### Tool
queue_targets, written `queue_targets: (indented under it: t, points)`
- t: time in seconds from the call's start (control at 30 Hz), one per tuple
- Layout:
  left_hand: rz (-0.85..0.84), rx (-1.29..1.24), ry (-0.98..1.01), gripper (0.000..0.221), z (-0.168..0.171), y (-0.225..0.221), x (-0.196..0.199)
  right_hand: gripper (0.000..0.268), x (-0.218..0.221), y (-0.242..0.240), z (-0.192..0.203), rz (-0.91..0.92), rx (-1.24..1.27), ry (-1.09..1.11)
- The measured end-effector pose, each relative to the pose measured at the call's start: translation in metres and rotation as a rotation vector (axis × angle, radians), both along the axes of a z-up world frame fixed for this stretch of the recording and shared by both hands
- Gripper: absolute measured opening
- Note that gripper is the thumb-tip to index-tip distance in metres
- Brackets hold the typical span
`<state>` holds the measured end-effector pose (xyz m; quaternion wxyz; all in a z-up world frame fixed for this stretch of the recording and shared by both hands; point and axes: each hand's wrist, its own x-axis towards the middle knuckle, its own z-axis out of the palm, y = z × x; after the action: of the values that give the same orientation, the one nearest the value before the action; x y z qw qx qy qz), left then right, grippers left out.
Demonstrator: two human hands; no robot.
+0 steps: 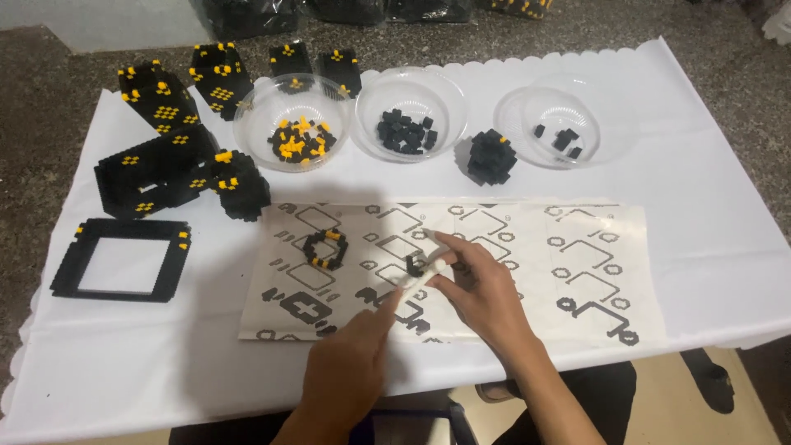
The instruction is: Assembling small interlocking plastic blocks into a larger structure on a table.
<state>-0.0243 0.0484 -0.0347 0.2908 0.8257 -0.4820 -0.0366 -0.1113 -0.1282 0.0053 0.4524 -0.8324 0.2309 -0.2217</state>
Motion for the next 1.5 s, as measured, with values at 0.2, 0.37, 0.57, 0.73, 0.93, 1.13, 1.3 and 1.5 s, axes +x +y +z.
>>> queue_targets:
  t: [0.2, 0.37, 0.57, 0.73, 0.93, 1.13, 1.3, 1.5]
  points:
    - [0.066, 0.036, 0.096, 0.05, 0.004, 0.002, 0.003, 0.049, 0.001, 0.0, -0.003, -0.058, 0.053, 0.075]
    - [0.099, 0.069, 0.026, 0.048, 0.007, 0.003, 0.002, 0.042, 0.0, -0.004, -0.016, -0.003, 0.0, -0.027]
    - [0.111, 0.026, 0.035, 0.049, 0.004, 0.006, 0.003, 0.042, 0.0, -0.003, -0.013, -0.018, 0.009, -0.02]
    - [0.107, 0.093, -0.026, 0.051, -0.006, 0.007, 0.007, 0.039, 0.0, -0.005, -0.016, -0.009, -0.053, -0.066]
    - [0.097, 0.056, -0.142, 0.047, 0.003, 0.005, 0.015, 0.04, 0.0, -0.005, -0.016, 0.014, -0.043, -0.082]
    - [0.117, -0.029, -0.135, 0.036, 0.037, -0.029, 0.053, 0.035, -0.003, -0.001, -0.012, -0.008, -0.078, -0.056]
    - [-0.256, 0.199, -0.199, 0.031, 0.04, -0.086, 0.115, 0.033, -0.001, 0.006, 0.005, -0.109, -0.086, -0.14]
    - [-0.514, -0.421, -0.267, 0.018, 0.035, -0.12, 0.141, 0.029, 0.034, -0.014, 0.044, 0.147, -0.044, -0.221]
